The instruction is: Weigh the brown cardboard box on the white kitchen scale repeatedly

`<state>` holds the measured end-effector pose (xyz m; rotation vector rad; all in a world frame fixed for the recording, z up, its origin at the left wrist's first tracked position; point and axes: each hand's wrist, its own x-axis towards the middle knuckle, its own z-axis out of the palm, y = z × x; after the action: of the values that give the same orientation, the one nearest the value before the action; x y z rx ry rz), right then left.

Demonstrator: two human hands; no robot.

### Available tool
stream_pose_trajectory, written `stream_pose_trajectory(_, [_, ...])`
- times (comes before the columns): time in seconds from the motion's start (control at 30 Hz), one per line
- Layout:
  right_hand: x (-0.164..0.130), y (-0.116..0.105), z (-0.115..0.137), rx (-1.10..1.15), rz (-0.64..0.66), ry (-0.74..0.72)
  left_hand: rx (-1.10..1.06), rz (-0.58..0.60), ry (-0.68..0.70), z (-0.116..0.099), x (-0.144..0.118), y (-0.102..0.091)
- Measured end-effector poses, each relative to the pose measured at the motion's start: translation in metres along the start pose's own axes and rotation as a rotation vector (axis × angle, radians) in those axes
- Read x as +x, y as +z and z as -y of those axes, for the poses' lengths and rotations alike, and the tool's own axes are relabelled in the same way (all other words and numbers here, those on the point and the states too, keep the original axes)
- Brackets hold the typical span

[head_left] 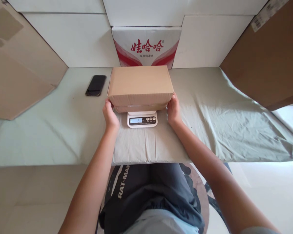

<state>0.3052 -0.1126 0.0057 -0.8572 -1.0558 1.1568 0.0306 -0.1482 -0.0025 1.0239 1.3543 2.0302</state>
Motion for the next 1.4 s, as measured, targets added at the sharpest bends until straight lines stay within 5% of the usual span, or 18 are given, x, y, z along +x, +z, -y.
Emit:
stream_pose_trajectory(0.33, [-0.002,0.003,0.001,0.008,-0.006,0.007,-0.025,-0.042,0.007,0.0,0.002,0.004])
stream_pose_trajectory(0.67, [-0.009,0.005,0.012,-0.015,-0.035,-0.066,-0.125,0.111,-0.034,-0.016,-0.006,0.005])
stream_pose_trajectory(1.4, [-0.022,0.02,0.019,-0.044,0.119,-0.139,-0.12,0.12,-0.015,-0.018,-0.015,0.01])
